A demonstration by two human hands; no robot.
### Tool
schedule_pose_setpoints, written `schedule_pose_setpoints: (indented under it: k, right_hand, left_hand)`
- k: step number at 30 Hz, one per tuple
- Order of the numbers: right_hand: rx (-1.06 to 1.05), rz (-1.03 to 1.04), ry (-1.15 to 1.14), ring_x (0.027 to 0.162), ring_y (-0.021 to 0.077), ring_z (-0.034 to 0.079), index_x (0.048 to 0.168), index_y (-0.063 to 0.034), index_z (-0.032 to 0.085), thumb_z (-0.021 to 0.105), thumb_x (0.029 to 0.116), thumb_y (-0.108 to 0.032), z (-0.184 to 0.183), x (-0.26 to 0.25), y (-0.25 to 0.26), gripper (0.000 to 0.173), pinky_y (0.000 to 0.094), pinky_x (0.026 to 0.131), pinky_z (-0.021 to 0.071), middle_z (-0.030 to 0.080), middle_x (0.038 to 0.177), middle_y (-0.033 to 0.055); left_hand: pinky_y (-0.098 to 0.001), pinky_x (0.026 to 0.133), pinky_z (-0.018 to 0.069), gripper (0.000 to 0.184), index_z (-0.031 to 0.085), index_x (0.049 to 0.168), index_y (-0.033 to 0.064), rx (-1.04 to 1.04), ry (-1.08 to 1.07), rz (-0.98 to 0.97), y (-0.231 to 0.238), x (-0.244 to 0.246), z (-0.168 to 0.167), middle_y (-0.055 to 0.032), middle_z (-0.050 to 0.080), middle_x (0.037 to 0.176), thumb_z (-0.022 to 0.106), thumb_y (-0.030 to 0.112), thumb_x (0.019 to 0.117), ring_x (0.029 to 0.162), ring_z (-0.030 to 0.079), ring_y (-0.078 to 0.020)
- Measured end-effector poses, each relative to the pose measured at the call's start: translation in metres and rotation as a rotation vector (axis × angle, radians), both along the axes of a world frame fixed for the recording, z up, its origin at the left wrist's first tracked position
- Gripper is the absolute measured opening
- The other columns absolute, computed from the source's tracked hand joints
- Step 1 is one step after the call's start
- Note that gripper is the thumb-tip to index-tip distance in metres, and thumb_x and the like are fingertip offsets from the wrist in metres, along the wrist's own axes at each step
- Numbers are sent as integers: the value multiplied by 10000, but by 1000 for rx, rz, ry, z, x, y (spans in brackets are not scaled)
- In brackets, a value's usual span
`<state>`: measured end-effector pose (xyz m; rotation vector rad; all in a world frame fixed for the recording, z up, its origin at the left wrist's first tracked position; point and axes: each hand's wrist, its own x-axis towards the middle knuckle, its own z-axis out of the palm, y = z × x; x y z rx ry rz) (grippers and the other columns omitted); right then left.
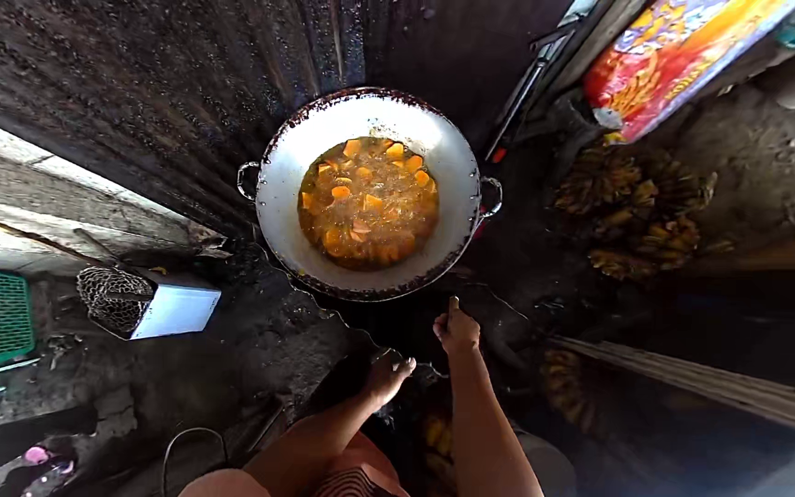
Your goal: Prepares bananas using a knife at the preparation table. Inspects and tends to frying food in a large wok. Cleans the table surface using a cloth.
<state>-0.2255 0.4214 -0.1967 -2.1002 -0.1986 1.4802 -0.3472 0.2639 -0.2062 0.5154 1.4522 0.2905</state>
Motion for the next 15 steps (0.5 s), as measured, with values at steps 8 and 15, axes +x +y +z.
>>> schedule_pose_setpoints:
  k: [8,15]
  right_hand:
    - [-149,255,85,612,174,574,1156,-22,599,577,1050,-332,-76,-29,2,328,328,524,502,607,829,105]
    - [-180,350,84,773,248,616,1265,-6,593,556,1065,-312,-119,-53,1,367,418,657,536,631,1018,176]
  left_hand:
    - [-536,1136,422,620,644,1370,109,78,36,-176,-13,-7,0,-166,647,1351,401,586,1058,1300,588,-288]
    - [-526,1077,469,592,658,1340,83,71,-11,-97,-24,-1,-24,-171,677,1271,446,556,1052,1204,635,-281]
